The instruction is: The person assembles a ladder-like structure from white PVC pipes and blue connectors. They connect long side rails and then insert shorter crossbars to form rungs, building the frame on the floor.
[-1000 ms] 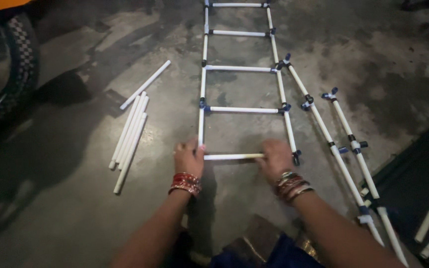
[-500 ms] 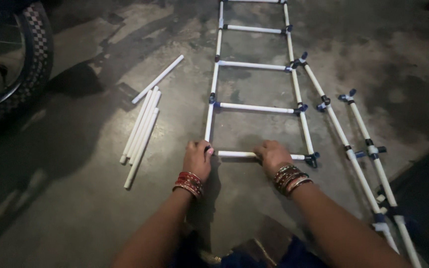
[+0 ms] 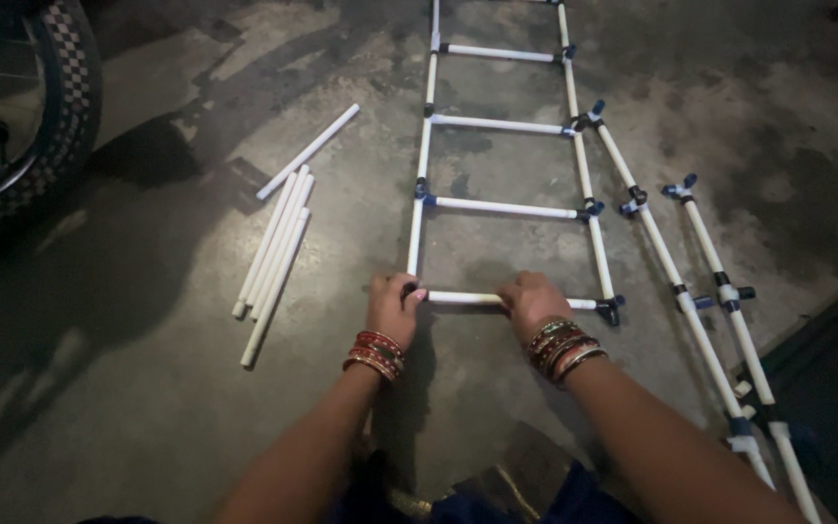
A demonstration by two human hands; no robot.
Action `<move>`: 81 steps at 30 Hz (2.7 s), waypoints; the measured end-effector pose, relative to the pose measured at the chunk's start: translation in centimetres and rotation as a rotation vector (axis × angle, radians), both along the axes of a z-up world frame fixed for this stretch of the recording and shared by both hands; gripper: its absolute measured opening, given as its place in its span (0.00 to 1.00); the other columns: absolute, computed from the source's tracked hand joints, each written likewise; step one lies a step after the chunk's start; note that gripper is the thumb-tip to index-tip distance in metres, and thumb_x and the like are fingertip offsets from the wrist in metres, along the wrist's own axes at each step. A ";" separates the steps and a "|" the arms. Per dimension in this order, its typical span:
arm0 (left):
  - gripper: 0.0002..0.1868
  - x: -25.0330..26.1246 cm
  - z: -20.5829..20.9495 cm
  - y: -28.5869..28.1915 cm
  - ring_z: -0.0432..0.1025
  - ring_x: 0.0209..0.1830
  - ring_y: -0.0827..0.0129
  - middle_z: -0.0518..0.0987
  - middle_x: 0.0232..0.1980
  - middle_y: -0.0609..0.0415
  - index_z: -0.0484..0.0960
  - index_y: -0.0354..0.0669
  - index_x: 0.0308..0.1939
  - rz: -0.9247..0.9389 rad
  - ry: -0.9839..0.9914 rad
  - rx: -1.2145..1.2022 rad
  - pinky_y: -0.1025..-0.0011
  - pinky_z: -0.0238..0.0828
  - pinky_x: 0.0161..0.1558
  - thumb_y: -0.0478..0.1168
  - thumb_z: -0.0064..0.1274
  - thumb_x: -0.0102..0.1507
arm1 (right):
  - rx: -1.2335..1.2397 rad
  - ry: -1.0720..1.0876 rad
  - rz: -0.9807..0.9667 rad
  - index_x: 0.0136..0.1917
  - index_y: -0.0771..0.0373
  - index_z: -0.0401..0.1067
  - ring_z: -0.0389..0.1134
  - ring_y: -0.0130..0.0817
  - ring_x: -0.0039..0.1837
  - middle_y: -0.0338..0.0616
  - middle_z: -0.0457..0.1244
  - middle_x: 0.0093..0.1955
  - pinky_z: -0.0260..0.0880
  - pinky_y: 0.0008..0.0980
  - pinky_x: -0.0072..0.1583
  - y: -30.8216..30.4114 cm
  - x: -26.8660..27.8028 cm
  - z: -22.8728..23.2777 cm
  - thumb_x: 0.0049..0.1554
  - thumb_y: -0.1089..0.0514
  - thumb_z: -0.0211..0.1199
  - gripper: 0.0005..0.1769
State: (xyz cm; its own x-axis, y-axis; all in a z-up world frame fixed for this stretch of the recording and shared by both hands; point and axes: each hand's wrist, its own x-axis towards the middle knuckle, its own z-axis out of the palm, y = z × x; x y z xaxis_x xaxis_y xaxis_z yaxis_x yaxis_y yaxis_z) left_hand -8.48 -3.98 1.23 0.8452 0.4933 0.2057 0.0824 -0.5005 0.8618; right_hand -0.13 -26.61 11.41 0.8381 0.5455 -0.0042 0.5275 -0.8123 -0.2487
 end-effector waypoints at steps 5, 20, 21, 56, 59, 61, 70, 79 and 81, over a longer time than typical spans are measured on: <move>0.13 0.1 0.3 -0.3 0.72 0.48 0.48 0.73 0.48 0.42 0.81 0.43 0.47 -0.004 -0.032 0.032 0.58 0.69 0.55 0.41 0.62 0.61 | -0.002 -0.027 -0.021 0.49 0.53 0.80 0.67 0.48 0.55 0.49 0.65 0.49 0.70 0.45 0.58 -0.1 -0.2 -0.2 0.57 0.58 0.62 0.08; 0.15 0.9 2.5 -2.4 0.73 0.49 0.47 0.75 0.48 0.41 0.86 0.46 0.49 0.038 0.051 0.032 0.57 0.71 0.54 0.45 0.62 0.61 | -0.002 -0.096 -0.098 0.48 0.53 0.81 0.67 0.47 0.57 0.48 0.66 0.48 0.69 0.43 0.61 -0.8 1.0 -2.7 0.55 0.65 0.62 0.11; 0.15 1.3 2.8 -2.6 0.73 0.49 0.46 0.76 0.47 0.41 0.86 0.46 0.50 0.030 0.038 0.016 0.57 0.71 0.54 0.45 0.62 0.61 | -0.014 -0.115 -0.092 0.49 0.53 0.81 0.67 0.47 0.57 0.48 0.66 0.49 0.69 0.42 0.61 -1.0 1.3 -2.9 0.55 0.67 0.62 0.13; 0.13 7.1 -6.6 0.7 0.71 0.25 0.61 0.76 0.31 0.47 0.74 0.39 0.46 0.181 0.332 -0.587 0.61 0.68 0.23 0.44 0.51 0.64 | 0.889 0.795 -1.102 0.36 0.62 0.65 0.64 0.43 0.29 0.47 0.60 0.31 0.60 0.40 0.29 -14.5 9.6 -8.2 0.63 0.49 0.57 0.18; 0.13 6.7 -7.2 0.5 0.72 0.26 0.63 0.77 0.32 0.49 0.74 0.41 0.46 0.186 0.339 -0.621 0.62 0.70 0.23 0.46 0.51 0.65 | 1.015 0.767 -1.145 0.36 0.62 0.65 0.62 0.42 0.28 0.45 0.59 0.30 0.61 0.42 0.29 -14.4 9.5 -8.6 0.61 0.49 0.58 0.18; 0.14 6.2 -6.8 0.0 0.72 0.25 0.62 0.77 0.31 0.50 0.74 0.42 0.46 0.186 0.382 -0.593 0.62 0.70 0.23 0.47 0.51 0.66 | 1.031 0.752 -1.163 0.36 0.63 0.65 0.61 0.42 0.28 0.45 0.59 0.30 0.62 0.43 0.29 -14.8 9.1 -9.1 0.61 0.49 0.60 0.19; 0.38 1.9 4.2 4.6 0.77 0.25 0.65 0.82 0.40 0.47 0.77 0.36 0.50 -0.555 0.855 -0.367 0.63 0.77 0.30 0.71 0.42 0.66 | 0.640 1.200 -0.659 0.45 0.67 0.79 0.70 0.40 0.37 0.55 0.71 0.40 0.68 0.36 0.39 -21.6 6.7 -7.2 0.60 0.44 0.55 0.24; 0.29 5.0 4.2 5.9 0.79 0.29 0.54 0.82 0.35 0.40 0.77 0.41 0.45 -0.161 0.585 -0.411 0.59 0.76 0.29 0.65 0.44 0.67 | 0.562 0.948 -0.812 0.57 0.66 0.74 0.74 0.45 0.49 0.54 0.72 0.50 0.75 0.43 0.50 -19.9 8.2 -1.5 0.65 0.37 0.48 0.30; 0.24 6.5 2.8 4.6 0.80 0.31 0.44 0.82 0.36 0.33 0.77 0.45 0.47 -0.093 0.434 -0.478 0.54 0.75 0.31 0.62 0.47 0.67 | 0.862 0.953 -0.793 0.57 0.64 0.70 0.74 0.44 0.49 0.54 0.71 0.50 0.75 0.42 0.50 -18.4 8.8 -2.4 0.63 0.39 0.50 0.26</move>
